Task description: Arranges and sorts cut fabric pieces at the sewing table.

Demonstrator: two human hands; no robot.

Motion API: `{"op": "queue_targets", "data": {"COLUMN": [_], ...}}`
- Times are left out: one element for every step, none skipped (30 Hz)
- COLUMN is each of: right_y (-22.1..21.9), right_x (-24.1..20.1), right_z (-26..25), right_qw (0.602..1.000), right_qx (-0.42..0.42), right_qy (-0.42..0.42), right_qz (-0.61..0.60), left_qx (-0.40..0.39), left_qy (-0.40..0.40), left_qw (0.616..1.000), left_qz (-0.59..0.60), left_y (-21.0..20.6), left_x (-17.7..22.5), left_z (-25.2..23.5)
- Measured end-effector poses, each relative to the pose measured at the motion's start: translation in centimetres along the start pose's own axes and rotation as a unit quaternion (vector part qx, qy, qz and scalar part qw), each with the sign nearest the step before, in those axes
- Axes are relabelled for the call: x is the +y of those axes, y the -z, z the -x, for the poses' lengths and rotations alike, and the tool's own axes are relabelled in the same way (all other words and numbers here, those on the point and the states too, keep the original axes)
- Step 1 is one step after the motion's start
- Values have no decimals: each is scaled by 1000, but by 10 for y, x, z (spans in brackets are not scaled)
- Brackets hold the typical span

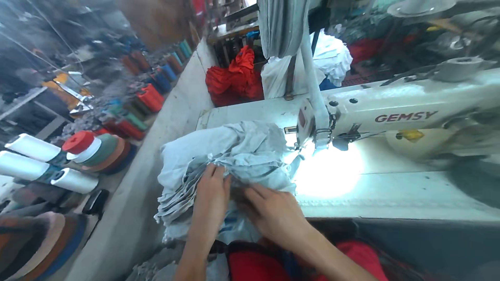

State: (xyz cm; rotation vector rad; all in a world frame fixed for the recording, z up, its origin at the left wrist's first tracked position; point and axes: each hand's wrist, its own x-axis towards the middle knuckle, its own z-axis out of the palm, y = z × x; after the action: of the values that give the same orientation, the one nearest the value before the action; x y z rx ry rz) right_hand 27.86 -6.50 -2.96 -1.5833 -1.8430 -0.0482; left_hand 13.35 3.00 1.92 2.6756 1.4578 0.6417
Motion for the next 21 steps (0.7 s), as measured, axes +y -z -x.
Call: {"op": "queue_targets", "data": {"right_y": [2, 4, 7, 8, 8, 7, 3, -1, -6, -9, -12, -14, -15, -15, -16, -17, -18, -19, -20, -20, -19], "right_x": [1, 3, 3, 3, 2, 0, -2, -5, -8, -10, -12, -13, -13, -12, -10, -8, -7, -6, -5, -5, -6], "right_z": [0, -1, -2, -4, -8, -12, -16, -21, -25, -28, -30, -31, -31, -30, -29, -28, -26, -24, -22, -21, -20], "right_qw": [1000, 1000, 1000, 1000, 999, 999, 998, 997, 996, 996, 996, 995, 995, 996, 996, 996, 997, 997, 997, 998, 998], "right_qx": [5, 10, 16, 23, 31, 38, 47, 53, 56, 52, 46, 41, 33, 24, 20, 18, 21, 22, 22, 21, 17], "right_qy": [1, 2, 4, 7, 12, 17, 23, 31, 40, 48, 58, 68, 72, 73, 71, 67, 63, 59, 55, 53, 50], "right_qz": [1, 0, 0, 1, 7, 17, 30, 42, 51, 58, 57, 55, 54, 53, 52, 50, 46, 42, 39, 38, 38], "left_qx": [3, 17, 31, 51, 70, 84, 92, 95, 95, 93, 91, 92, 92, 93, 93, 92, 89, 83, 72, 52, 22], "left_qy": [-4, -10, -14, -18, -22, -23, -21, -18, -16, -14, -13, -12, -13, -16, -20, -22, -25, -30, -36, -44, -48], "left_qw": [1000, 1000, 999, 998, 997, 996, 995, 995, 995, 995, 995, 995, 995, 995, 995, 995, 996, 996, 997, 998, 999], "left_qz": [-3, 0, 8, 16, 20, 22, 23, 24, 25, 28, 28, 27, 23, 19, 15, 13, 13, 11, 7, 2, -4], "left_y": [-1, 0, 2, 5, 8, 11, 13, 13, 13, 13, 13, 12, 12, 12, 14, 16, 20, 23, 24, 24, 24], "left_x": [-1, -3, -5, -7, -8, -8, -7, -7, -6, -5, -5, -5, -6, -7, -8, -9, -9, -9, -11, -12, -12], "left_z": [1, 4, 11, 18, 26, 33, 39, 44, 47, 49, 50, 49, 49, 47, 44, 40, 34, 28, 21, 15, 8]}}
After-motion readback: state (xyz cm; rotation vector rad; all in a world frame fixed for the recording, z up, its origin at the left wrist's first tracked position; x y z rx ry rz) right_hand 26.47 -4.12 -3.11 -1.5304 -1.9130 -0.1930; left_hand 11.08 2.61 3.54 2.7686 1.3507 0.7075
